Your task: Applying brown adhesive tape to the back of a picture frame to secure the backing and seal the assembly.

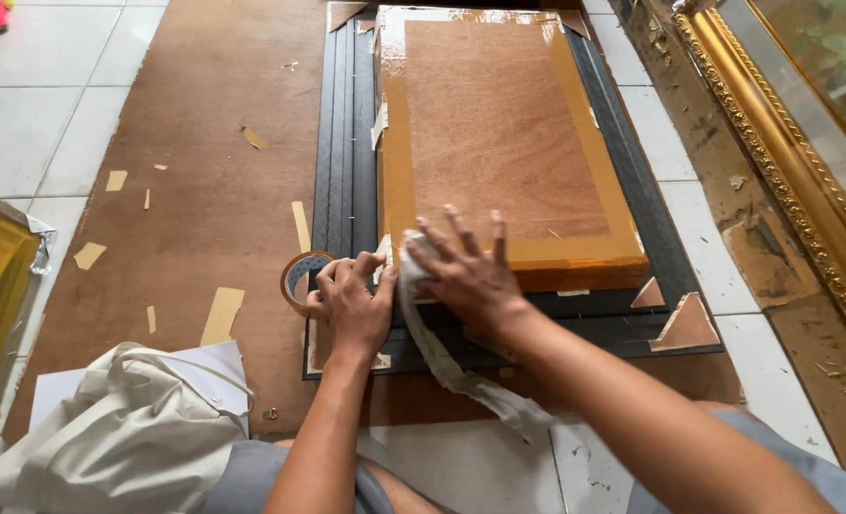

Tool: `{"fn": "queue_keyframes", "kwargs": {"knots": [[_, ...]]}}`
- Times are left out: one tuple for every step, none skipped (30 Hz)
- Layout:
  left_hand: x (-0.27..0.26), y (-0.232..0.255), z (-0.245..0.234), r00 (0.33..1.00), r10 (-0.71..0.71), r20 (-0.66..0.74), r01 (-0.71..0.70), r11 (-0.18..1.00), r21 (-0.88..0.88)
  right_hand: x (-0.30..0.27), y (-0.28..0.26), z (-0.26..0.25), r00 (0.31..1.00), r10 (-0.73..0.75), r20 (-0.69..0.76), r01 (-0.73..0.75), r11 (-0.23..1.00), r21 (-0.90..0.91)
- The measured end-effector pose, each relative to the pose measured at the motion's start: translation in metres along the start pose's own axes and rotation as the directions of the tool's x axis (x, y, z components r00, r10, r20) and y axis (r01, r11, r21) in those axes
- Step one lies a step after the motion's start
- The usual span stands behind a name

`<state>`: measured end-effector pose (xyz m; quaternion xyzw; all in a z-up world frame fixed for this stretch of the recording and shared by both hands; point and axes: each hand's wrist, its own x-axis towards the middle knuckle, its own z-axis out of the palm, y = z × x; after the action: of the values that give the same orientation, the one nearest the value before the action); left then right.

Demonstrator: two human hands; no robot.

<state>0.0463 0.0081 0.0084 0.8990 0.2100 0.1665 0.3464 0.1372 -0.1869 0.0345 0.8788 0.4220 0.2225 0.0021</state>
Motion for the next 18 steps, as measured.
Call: {"fn": "queue_keyframes", "kwargs": {"knots": [[0.0,0.003,-0.004,1.0,-0.009,0.011,0.009,1.0,-0.014,-0.01,0.016,-0.002,1.0,0.015,0.023,-0.015,0.999,-0.041],[-0.002,0.006,-0.007,0.999,-0.019,0.028,0.02,0.999,-0.03,-0.022,0.033,-0.005,0.998,0.035,0.052,-0.031,0.996,-0.083],[-0.003,0.006,-0.006,0.999,-0.018,0.033,0.019,0.999,-0.034,-0.041,0.055,-0.009,0.998,0.038,0.056,-0.033,0.996,-0.086],[-0.002,0.006,-0.006,0.999,-0.019,0.04,0.02,0.999,-0.026,-0.057,0.077,-0.013,0.993,0.075,0.091,-0.063,0.99,-0.13],[-0.002,0.006,-0.005,0.999,-0.02,0.046,0.021,1.0,-0.018,-0.074,0.099,-0.018,0.986,0.114,0.125,-0.091,0.981,-0.174],[-0.002,0.005,-0.005,0.999,-0.02,0.049,0.021,1.0,-0.022,-0.091,0.12,-0.022,0.985,0.114,0.128,-0.091,0.98,-0.178],[-0.002,0.005,-0.004,0.999,-0.016,0.046,0.017,1.0,-0.016,-0.109,0.14,-0.026,0.985,0.138,0.108,-0.106,0.96,-0.26],[-0.002,0.004,-0.004,0.999,-0.013,0.042,0.014,1.0,-0.008,-0.126,0.16,-0.03,0.984,0.158,0.084,-0.121,0.933,-0.338],[-0.003,0.005,-0.005,0.999,-0.014,0.042,0.014,1.0,-0.012,-0.138,0.172,-0.029,0.984,0.157,0.085,-0.12,0.932,-0.341],[-0.003,0.006,-0.005,0.999,-0.014,0.04,0.014,1.0,-0.017,-0.15,0.184,-0.029,0.981,0.177,0.077,-0.141,0.929,-0.342],[-0.003,0.007,-0.006,0.999,-0.013,0.037,0.014,1.0,-0.022,-0.161,0.196,-0.029,0.978,0.196,0.068,-0.162,0.926,-0.342],[-0.003,0.008,-0.007,0.999,-0.013,0.036,0.014,1.0,-0.024,-0.152,0.188,-0.028,0.978,0.196,0.068,-0.161,0.925,-0.344],[-0.003,0.009,-0.008,0.998,-0.028,0.049,0.029,0.999,-0.021,-0.143,0.181,-0.028,0.982,0.173,0.078,-0.137,0.931,-0.34],[-0.003,0.01,-0.009,0.997,-0.043,0.061,0.044,0.999,-0.017,-0.133,0.172,-0.026,0.985,0.15,0.087,-0.113,0.936,-0.334],[-0.002,0.009,-0.007,0.997,-0.043,0.059,0.044,0.999,-0.018,-0.117,0.154,-0.025,0.985,0.149,0.086,-0.112,0.936,-0.334],[-0.002,0.008,-0.007,0.996,-0.046,0.073,0.048,0.998,-0.027,-0.101,0.135,-0.023,0.985,0.135,0.108,-0.101,0.956,-0.276],[-0.002,0.007,-0.007,0.995,-0.049,0.086,0.053,0.998,-0.035,-0.084,0.115,-0.02,0.984,0.119,0.129,-0.089,0.972,-0.217],[-0.002,0.008,-0.009,0.995,-0.052,0.083,0.055,0.998,-0.031,-0.065,0.092,-0.019,0.985,0.117,0.128,-0.088,0.973,-0.213]]}}
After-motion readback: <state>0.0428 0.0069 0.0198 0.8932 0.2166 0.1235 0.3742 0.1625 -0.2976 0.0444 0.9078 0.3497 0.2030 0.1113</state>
